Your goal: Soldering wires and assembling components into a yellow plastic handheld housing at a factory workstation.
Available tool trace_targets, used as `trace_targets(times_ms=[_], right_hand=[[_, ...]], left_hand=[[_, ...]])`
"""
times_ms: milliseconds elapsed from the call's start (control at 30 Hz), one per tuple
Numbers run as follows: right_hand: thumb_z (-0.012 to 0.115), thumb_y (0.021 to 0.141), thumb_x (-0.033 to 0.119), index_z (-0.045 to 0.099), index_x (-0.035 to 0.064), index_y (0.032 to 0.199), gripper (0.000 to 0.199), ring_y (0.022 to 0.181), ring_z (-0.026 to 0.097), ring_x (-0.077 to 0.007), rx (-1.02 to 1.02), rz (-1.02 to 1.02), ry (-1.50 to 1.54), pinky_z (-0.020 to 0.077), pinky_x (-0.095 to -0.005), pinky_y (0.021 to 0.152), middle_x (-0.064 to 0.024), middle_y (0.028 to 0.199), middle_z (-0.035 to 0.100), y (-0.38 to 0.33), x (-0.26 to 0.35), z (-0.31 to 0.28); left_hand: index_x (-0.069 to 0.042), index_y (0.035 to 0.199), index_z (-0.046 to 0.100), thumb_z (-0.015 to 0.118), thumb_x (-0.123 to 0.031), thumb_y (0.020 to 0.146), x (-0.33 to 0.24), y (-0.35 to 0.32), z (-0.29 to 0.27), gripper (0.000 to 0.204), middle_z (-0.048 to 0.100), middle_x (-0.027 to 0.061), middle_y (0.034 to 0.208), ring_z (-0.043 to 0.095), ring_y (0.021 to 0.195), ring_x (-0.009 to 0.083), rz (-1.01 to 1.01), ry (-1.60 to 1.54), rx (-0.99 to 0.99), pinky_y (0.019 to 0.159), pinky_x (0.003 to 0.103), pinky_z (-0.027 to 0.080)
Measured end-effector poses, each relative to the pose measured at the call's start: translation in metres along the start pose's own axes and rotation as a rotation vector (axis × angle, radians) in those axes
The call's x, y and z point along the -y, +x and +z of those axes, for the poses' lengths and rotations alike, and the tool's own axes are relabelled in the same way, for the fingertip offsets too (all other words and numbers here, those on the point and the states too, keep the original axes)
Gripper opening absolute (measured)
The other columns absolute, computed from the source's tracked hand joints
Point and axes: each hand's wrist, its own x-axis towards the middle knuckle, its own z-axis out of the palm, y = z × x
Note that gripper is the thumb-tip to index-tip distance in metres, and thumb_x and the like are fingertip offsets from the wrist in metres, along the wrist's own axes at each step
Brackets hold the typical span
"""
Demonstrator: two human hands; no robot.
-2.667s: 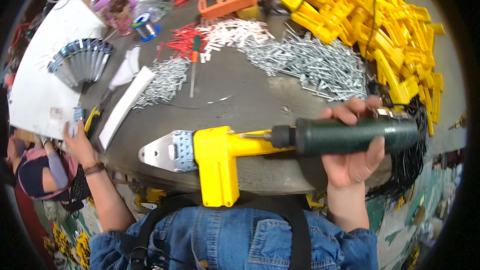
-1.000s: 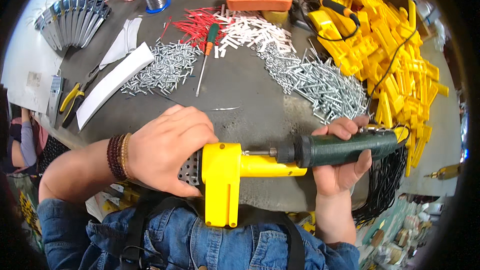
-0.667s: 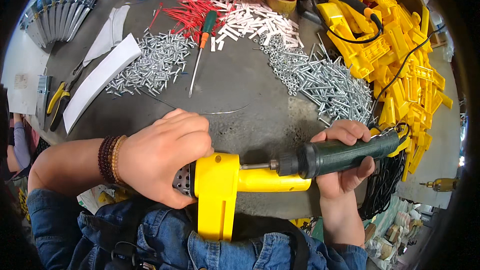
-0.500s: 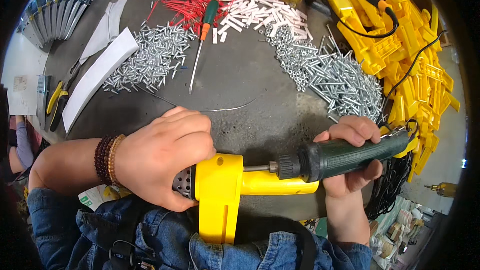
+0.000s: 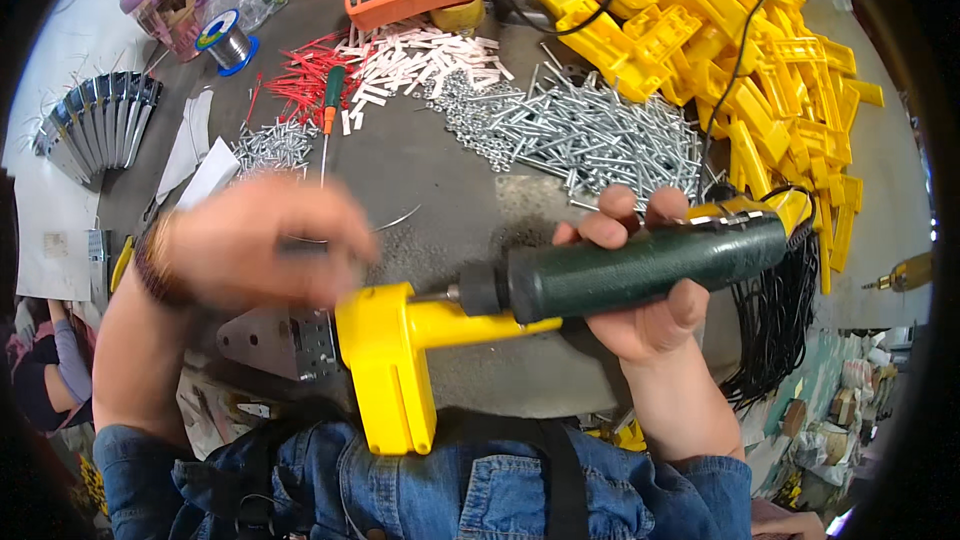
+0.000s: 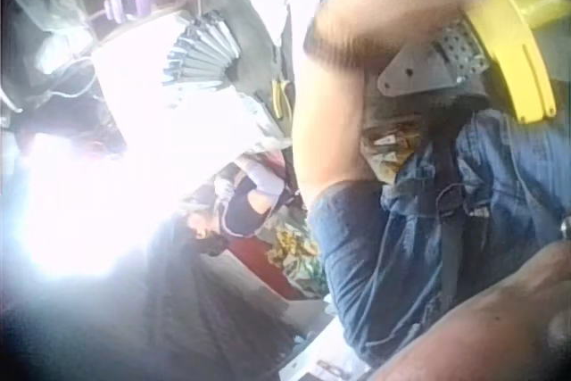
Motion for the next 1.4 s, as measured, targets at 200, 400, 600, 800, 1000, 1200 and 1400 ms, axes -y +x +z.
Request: trace_targets(times_ms=[200, 400, 600, 800, 1000, 1200, 1400], right_hand=[[0.082, 0.075, 0.024, 0.054, 0.0279, 0.133, 0.064, 0.113, 0.052, -0.0164, 0.008, -0.009, 0.066, 0.0286, -0.0455, 0.116, -0.0019, 0.122, 0.054, 0.002, 0.000, -0.001], [0.078, 0.078, 0.025, 0.052, 0.0281, 0.135, 0.063, 0.114, 0.052, -0.0178, 0.040, -0.014, 0.056, 0.0276, -0.0462, 0.117, -0.0032, 0.124, 0.054, 0.004, -0.005, 0.001], [0.078, 0.077, 0.028, 0.052, 0.0291, 0.135, 0.064, 0.113, 0.052, -0.0168, -0.020, -0.049, -0.010, 0.0285, -0.0453, 0.116, -0.0027, 0.124, 0.054, -0.004, 0.000, 0.002], [0.081, 0.075, 0.028, 0.052, 0.0286, 0.134, 0.065, 0.110, 0.052, -0.0153, -0.038, -0.063, -0.045, 0.0299, -0.0449, 0.114, -0.0006, 0.121, 0.052, -0.003, -0.004, 0.015], [0.083, 0.075, 0.023, 0.054, 0.0258, 0.124, 0.057, 0.108, 0.051, -0.0129, -0.069, -0.099, -0.031, 0.0282, -0.0440, 0.114, 0.0026, 0.114, 0.047, -0.005, -0.006, 0.025], [0.081, 0.076, 0.017, 0.055, 0.0230, 0.113, 0.045, 0.106, 0.051, -0.0120, -0.139, -0.103, 0.066, 0.0299, -0.0447, 0.113, 0.0044, 0.110, 0.049, 0.001, -0.011, 0.034], [0.082, 0.075, 0.017, 0.057, 0.0234, 0.110, 0.044, 0.106, 0.053, -0.0114, -0.158, -0.071, 0.060, 0.0320, -0.0443, 0.113, 0.0048, 0.111, 0.051, 0.004, -0.006, 0.034]], left_hand=[[-0.007, 0.094, 0.067, 0.065, -0.021, 0.085, 0.041, 0.088, 0.010, 0.017, 0.067, 0.0106, 0.093, 0.065, 0.087, 0.0305, -0.029, 0.668, -0.414, 0.074, 0.040, 0.053], [-0.008, 0.087, 0.064, 0.064, -0.022, 0.086, 0.042, 0.092, 0.014, 0.014, 0.063, 0.0094, 0.085, 0.064, 0.084, 0.0305, -0.022, 0.908, -0.367, 0.073, 0.043, 0.052], [-0.001, 0.085, 0.057, 0.064, -0.005, 0.083, -0.013, -0.008, 0.032, 0.008, 0.058, 0.0128, 0.081, 0.059, 0.079, 0.0330, -0.052, 0.402, -0.627, 0.070, 0.038, 0.048], [-0.004, 0.086, 0.062, 0.067, -0.003, 0.080, -0.028, -0.067, 0.091, 0.007, 0.063, 0.0106, 0.088, 0.061, 0.083, 0.0316, -0.181, 0.184, -0.851, 0.075, 0.039, 0.048], [-0.003, 0.085, 0.061, 0.068, -0.006, 0.081, -0.019, -0.071, 0.092, 0.008, 0.066, 0.0119, 0.094, 0.062, 0.087, 0.0300, -0.198, 0.012, -0.795, 0.081, 0.037, 0.047], [-0.004, 0.082, 0.059, 0.070, -0.009, 0.079, -0.014, -0.073, 0.090, 0.012, 0.066, 0.0111, 0.096, 0.062, 0.088, 0.0311, -0.180, 0.002, -0.748, 0.081, 0.038, 0.047], [-0.004, 0.083, 0.060, 0.070, -0.004, 0.074, -0.018, -0.067, 0.090, 0.014, 0.066, 0.0113, 0.095, 0.062, 0.089, 0.0316, -0.188, 0.028, -0.768, 0.080, 0.039, 0.048]])
